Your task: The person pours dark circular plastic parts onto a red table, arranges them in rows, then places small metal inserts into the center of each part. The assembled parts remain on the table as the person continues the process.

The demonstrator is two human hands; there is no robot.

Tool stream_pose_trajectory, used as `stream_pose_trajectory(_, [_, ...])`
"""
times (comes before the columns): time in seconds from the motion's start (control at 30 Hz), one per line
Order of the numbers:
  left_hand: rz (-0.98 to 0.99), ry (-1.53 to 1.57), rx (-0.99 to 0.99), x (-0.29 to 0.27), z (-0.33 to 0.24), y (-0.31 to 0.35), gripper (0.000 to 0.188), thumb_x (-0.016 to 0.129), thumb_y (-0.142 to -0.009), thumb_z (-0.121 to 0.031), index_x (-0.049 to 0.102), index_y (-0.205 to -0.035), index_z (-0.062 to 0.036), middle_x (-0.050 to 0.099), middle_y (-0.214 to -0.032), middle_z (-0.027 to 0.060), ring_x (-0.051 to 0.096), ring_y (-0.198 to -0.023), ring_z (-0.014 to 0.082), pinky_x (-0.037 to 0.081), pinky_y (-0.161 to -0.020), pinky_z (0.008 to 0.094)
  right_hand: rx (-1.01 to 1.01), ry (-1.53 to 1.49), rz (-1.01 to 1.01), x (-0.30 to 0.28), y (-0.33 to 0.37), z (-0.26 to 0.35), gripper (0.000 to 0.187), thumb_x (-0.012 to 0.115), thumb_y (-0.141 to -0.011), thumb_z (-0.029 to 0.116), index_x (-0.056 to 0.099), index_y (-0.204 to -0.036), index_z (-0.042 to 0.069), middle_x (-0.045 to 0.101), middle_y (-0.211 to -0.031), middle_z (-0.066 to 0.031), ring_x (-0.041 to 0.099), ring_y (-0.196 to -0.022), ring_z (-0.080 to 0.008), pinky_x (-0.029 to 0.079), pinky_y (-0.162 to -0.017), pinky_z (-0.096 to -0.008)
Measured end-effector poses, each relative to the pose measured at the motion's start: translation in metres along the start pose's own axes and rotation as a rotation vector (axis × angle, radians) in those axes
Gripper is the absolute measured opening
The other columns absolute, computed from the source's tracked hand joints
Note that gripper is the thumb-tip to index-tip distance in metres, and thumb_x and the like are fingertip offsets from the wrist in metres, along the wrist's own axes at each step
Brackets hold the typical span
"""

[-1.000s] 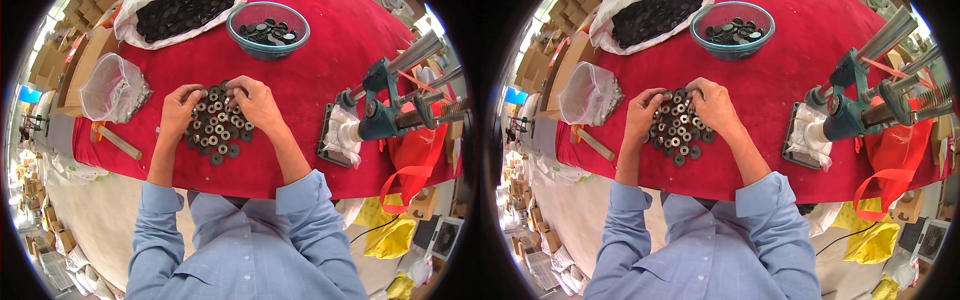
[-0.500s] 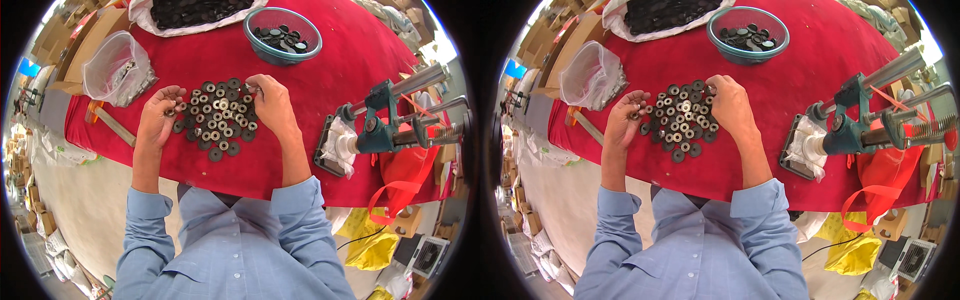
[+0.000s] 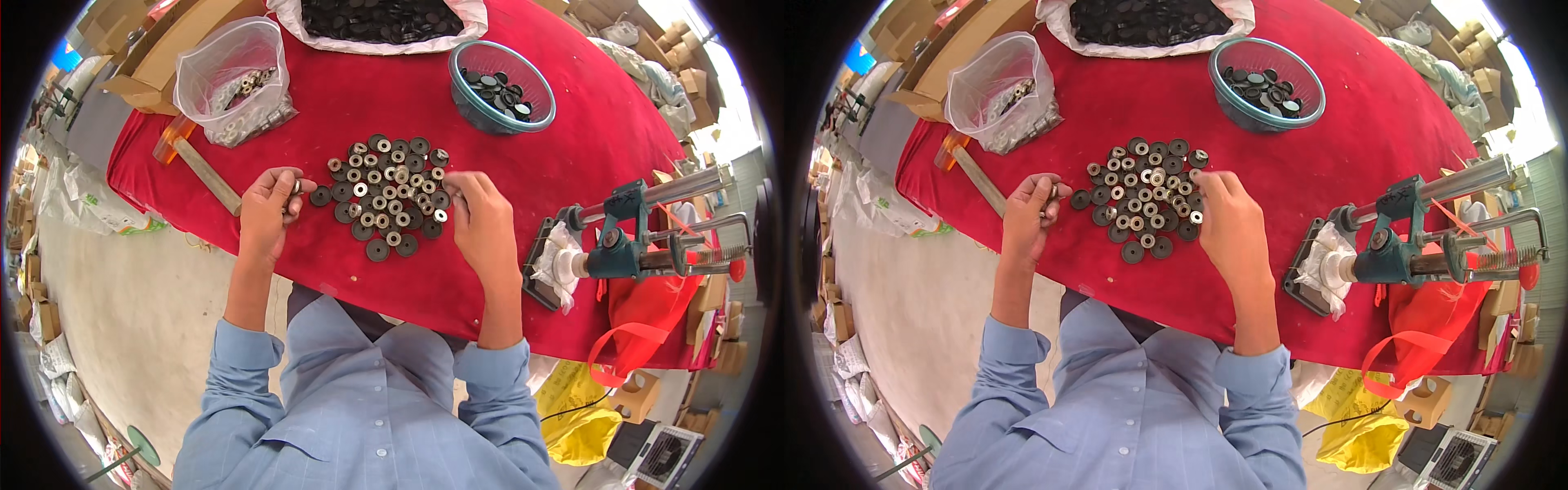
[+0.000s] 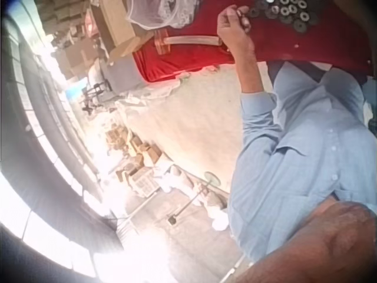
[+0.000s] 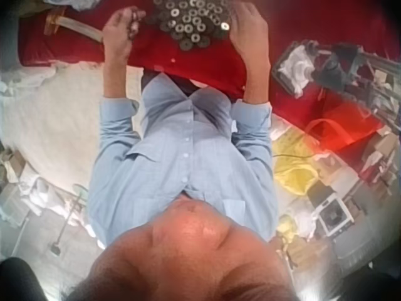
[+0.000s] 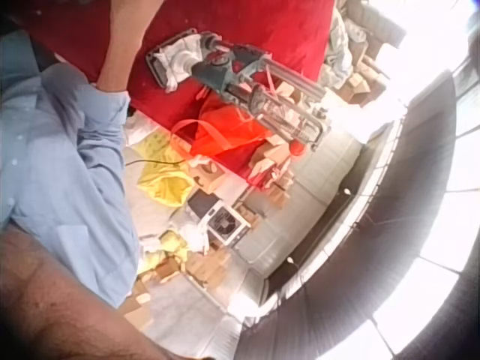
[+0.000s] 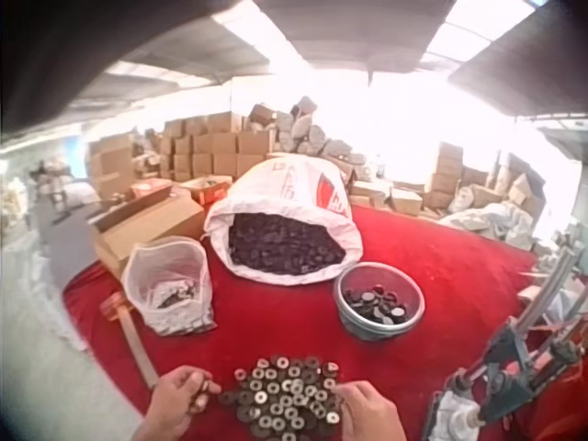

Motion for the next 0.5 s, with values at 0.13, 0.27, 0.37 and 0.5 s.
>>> stream_pose_trajectory(0.13, [-0.036, -0.497, 0.221, 0.005, 0.012, -0.006, 0.020, 0.061, -0.108, -0.006, 0.065, -0.126, 0.0024, 0.080, -0.110, 0.0126, 0.060, -0.070, 0.0105, 0.051, -0.066, 0.0250, 0.000, 0.178, -0.046, 0.008, 0.036, -0.012, 0.027, 0.064, -0.092, -0.009, 0.069, -0.117, 0.001, 0.070, -0.115, -0.0178, 0.072, -0.100, -0.0377, 0.059, -0.085, -0.0451])
stream_pose_trajectory(0.27, [-0.068, -0.857, 0.423, 0.023, 0.013, 0.002, 0.023, 0.062, -0.105, -0.003, 0.067, -0.128, -0.0001, 0.081, -0.108, 0.0123, 0.064, -0.071, 0.0176, 0.058, -0.082, 0.0322, 0.033, 0.206, -0.068, 0.020, 0.067, -0.022, 0.026, 0.071, -0.089, -0.007, 0.070, -0.114, 0.001, 0.070, -0.114, -0.0137, 0.069, -0.105, -0.0352, 0.058, -0.090, -0.0454])
stream_pose_trajectory(0.37, [-0.081, -0.932, 0.473, 0.014, 0.017, 0.003, 0.022, 0.066, -0.104, -0.001, 0.071, -0.125, 0.0019, 0.082, -0.109, 0.0102, 0.067, -0.080, 0.0116, 0.057, -0.087, 0.0290, 0.022, 0.213, -0.108, 0.026, 0.078, -0.016, 0.030, 0.074, -0.089, -0.003, 0.071, -0.117, 0.002, 0.069, -0.115, -0.0125, 0.068, -0.106, -0.0347, 0.058, -0.090, -0.0457])
stream_pose_trajectory(0.5, [-0.097, -0.921, 0.618, 0.011, 0.020, 0.001, 0.021, 0.073, -0.100, -0.001, 0.075, -0.120, 0.0026, 0.081, -0.106, 0.0121, 0.076, -0.093, 0.0160, 0.057, -0.104, 0.0345, 0.088, 0.230, -0.147, 0.030, 0.074, -0.013, 0.032, 0.079, -0.087, 0.001, 0.072, -0.118, 0.004, 0.069, -0.116, -0.0121, 0.066, -0.105, -0.0336, 0.058, -0.088, -0.0452])
Point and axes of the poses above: each hand's wrist, its own y-axis away from the middle knuckle, its own x-axis out of the palm, z = x × y, the point moved 1 cm from there along -y, towards the middle knuckle
